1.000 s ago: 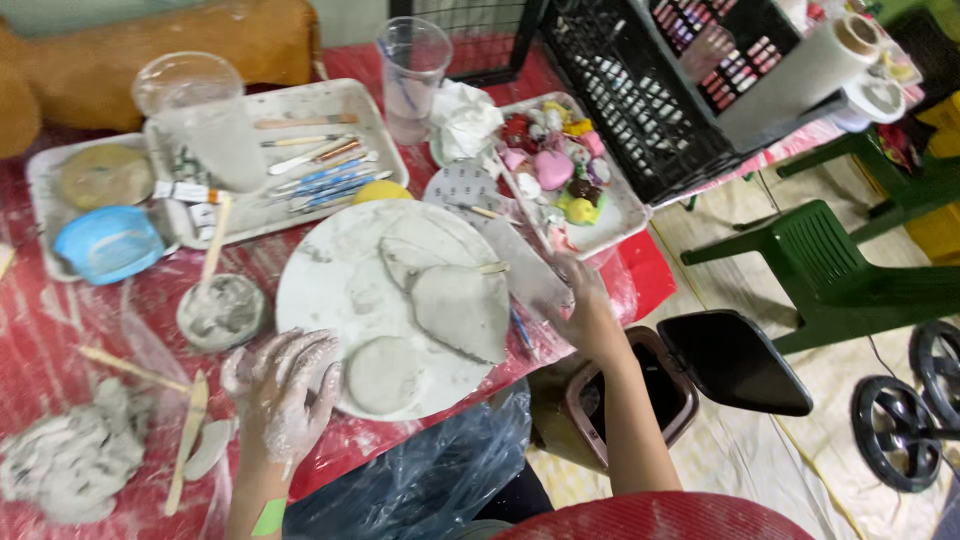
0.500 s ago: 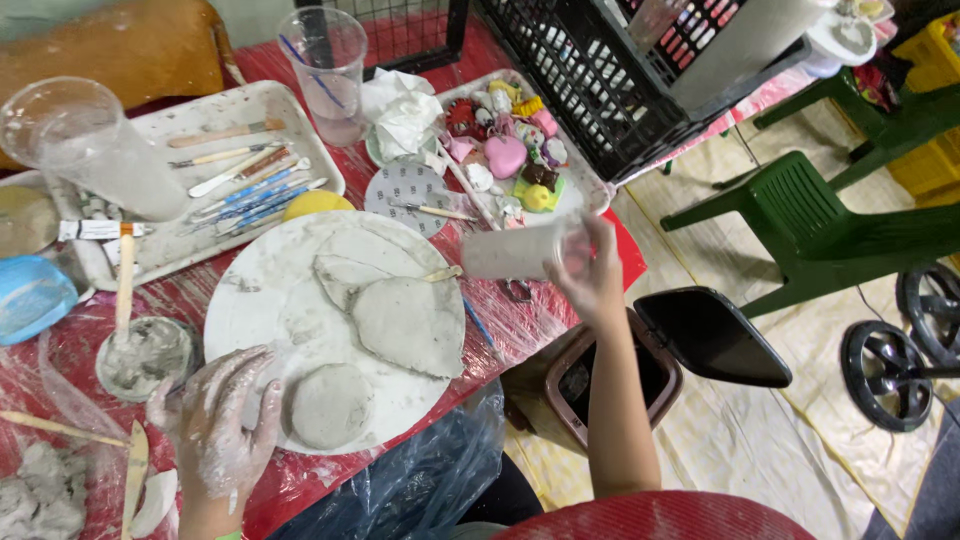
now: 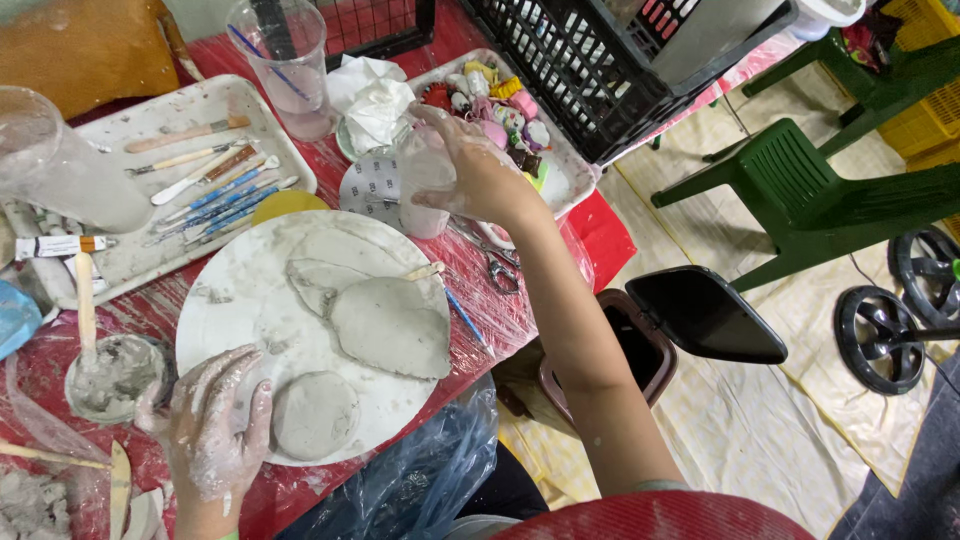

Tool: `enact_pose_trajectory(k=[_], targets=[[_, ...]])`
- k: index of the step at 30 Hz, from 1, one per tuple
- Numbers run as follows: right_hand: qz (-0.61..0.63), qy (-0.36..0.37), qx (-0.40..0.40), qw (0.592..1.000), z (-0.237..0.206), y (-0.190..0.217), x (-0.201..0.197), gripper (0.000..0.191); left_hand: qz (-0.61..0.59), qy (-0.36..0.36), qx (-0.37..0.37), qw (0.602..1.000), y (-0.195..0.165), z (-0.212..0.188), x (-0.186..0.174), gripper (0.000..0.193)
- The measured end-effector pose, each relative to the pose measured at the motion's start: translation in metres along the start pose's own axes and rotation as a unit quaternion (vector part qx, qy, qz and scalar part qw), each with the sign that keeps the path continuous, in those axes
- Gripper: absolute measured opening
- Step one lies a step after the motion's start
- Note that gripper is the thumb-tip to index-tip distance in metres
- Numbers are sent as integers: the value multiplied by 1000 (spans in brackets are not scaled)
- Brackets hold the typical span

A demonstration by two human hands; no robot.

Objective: The person flattens and shapes clay slabs on a plate, dips fingers into a bowl of slip, and uses a brush to apply slip to clay edges. They press and join the clay pieces together, forming a small vessel, and use a wooden tool to help shape and smooth the work.

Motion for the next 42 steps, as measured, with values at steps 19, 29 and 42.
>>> enact_pose_trajectory(k=[19,29,42], targets=[[31,81,19,996,-54,-20,-11,109,-17,40,-9,999,-23,22,6,27],[-119,-290,-86,946,-120,-16,28,106,-57,33,-19,998,-6,-10,4,37],[-117,-118,214,963,-202,-57,137,47,-64,67,-38,995,-20,-48,5,107]])
Point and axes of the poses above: each hand's wrist, its own z-axis towards the middle knuckle, its own x-axis out of the palm, y = z × x, the point moved 5 cm from there along z, towards the middle knuckle, and after that the axes turned 4 degrees about x, right-handed, at the moved point
